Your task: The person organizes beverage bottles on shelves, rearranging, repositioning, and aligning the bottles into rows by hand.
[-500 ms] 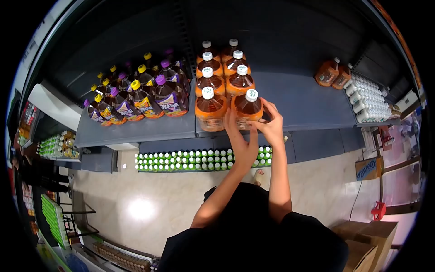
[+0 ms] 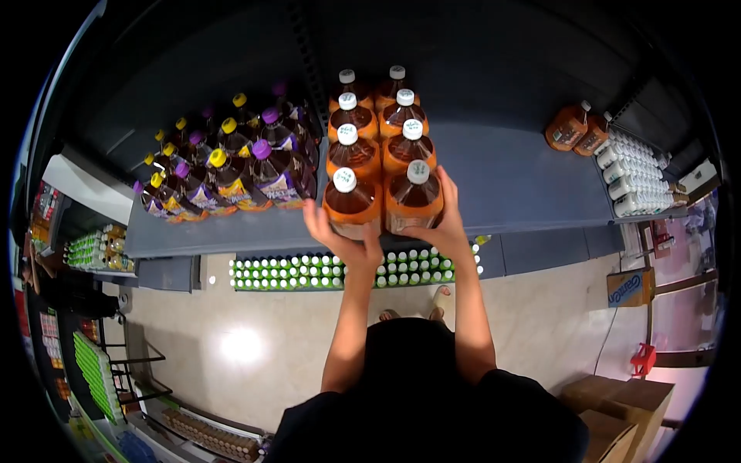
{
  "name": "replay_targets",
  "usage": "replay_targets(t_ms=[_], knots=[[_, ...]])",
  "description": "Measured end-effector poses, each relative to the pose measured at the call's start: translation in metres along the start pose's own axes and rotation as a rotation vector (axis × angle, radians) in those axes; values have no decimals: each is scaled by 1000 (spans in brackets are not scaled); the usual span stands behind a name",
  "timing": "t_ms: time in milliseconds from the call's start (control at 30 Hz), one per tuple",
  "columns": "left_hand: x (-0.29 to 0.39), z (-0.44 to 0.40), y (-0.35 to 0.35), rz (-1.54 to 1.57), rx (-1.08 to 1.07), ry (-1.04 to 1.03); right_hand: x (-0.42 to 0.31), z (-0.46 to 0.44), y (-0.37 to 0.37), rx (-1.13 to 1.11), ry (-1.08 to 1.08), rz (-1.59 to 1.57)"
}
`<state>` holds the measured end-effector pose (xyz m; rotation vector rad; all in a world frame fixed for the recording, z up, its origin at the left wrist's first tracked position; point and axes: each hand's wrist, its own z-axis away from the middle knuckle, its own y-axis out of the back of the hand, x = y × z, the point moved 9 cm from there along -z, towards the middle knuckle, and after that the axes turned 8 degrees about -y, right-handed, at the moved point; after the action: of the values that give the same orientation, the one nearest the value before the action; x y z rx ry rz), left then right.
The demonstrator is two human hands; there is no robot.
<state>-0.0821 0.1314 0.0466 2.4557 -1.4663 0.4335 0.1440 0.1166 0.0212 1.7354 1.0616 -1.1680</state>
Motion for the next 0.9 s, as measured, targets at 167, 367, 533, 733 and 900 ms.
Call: replay_targets(t_ms=[167, 367, 533, 733, 900], knots=[[-30, -2, -15, 56, 108, 75, 10, -7, -19, -91, -180, -358], [-16, 8, -16, -161, 119, 12, 15, -14, -20, -138, -157, -439], [-17, 5, -15, -84, 66, 20, 26, -14, -15, -48, -133, -298], [3, 2, -1, -53, 37, 72, 5, 6, -3, 124, -127, 67], [9, 10, 20, 0, 42, 126, -18, 19, -4, 134, -80, 109]])
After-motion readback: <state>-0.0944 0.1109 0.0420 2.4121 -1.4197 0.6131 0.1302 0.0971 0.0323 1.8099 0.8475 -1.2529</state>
